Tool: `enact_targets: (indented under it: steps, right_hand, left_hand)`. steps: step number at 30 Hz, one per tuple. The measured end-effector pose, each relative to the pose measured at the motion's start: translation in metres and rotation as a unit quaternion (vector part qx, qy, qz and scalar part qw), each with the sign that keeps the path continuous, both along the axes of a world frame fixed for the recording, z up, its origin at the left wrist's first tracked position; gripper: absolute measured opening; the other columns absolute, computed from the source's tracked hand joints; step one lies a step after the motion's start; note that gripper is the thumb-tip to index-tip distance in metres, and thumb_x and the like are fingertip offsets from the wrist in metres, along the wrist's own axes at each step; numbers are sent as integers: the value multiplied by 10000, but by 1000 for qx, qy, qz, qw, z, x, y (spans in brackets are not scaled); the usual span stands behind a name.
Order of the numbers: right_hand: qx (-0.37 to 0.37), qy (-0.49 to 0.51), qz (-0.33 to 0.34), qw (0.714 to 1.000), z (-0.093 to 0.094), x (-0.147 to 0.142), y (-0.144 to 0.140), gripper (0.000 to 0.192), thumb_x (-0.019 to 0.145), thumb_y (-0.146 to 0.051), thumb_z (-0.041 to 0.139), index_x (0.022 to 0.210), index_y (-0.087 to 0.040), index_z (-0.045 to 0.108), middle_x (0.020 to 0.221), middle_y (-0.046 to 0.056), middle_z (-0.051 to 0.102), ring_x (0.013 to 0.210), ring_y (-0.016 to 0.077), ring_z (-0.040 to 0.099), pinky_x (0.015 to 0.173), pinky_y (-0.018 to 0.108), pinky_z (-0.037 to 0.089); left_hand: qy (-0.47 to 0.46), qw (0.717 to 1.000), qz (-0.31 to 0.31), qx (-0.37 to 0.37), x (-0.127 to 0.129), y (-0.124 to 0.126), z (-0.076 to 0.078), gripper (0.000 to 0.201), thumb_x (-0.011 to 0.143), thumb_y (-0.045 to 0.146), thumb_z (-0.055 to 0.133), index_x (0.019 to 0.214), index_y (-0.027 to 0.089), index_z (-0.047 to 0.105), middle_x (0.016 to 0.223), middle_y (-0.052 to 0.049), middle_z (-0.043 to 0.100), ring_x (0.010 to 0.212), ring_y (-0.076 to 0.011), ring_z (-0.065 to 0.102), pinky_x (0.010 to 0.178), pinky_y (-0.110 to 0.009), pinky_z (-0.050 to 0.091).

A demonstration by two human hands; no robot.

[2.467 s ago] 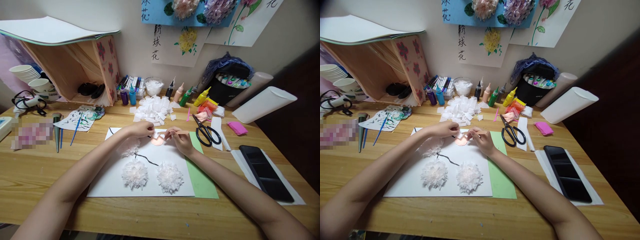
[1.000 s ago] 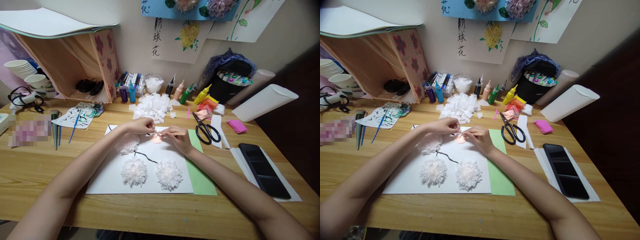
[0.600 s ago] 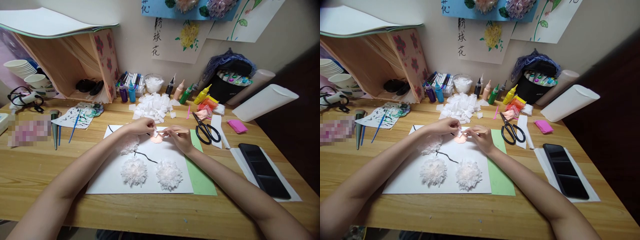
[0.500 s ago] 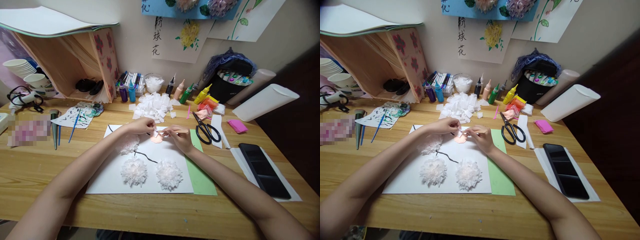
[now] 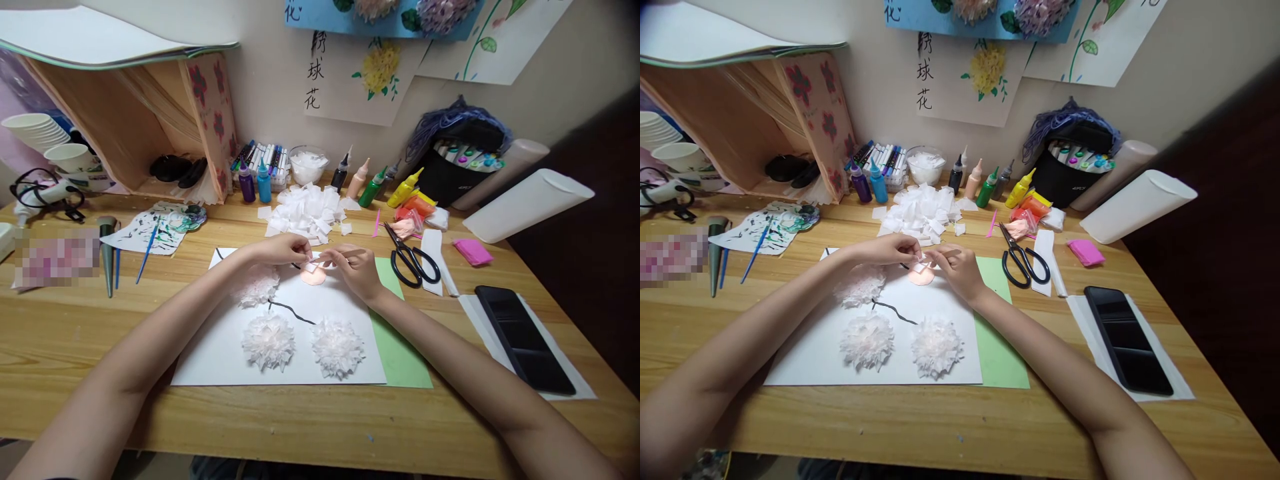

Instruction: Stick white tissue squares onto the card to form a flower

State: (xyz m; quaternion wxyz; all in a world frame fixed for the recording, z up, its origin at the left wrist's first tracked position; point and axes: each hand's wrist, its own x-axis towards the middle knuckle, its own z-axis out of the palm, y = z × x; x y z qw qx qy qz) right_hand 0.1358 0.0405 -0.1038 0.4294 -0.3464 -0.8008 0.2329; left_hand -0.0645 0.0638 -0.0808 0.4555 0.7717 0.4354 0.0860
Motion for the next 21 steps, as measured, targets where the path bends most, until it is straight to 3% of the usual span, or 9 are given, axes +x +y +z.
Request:
enact_targets:
  steps: [4, 15, 21]
  right_hand:
    - [-38, 32, 7, 999, -6, 2, 0, 301, 923, -318, 425, 817, -181, 671, 667, 18, 679, 596, 130, 631, 591, 250, 468]
    - [20, -29, 9, 999, -6, 3, -5, 293, 922, -332, 412, 786, -214, 644, 686, 22, 681, 690, 159, 638, 668, 281, 482]
    - [-67, 30, -23, 997, -3, -2, -5, 352, 909, -399, 425, 716, -200, 643, 663, 19, 678, 593, 144, 641, 584, 258, 483]
  left_hand:
    - [1, 1000, 7, -3, 0, 0, 0, 194, 717, 254, 503, 845, 133, 584, 736, -1, 550, 655, -110, 457, 577, -219, 315]
    - [7, 1000, 4, 1, 0, -1, 3, 155, 698, 224, 491, 799, 139, 573, 741, -9, 561, 669, -115, 474, 588, -218, 338]
    - [11, 1000, -4, 2, -1, 0, 3, 171, 719, 247, 497, 823, 137, 576, 738, -6, 554, 654, -110, 461, 581, -224, 328]
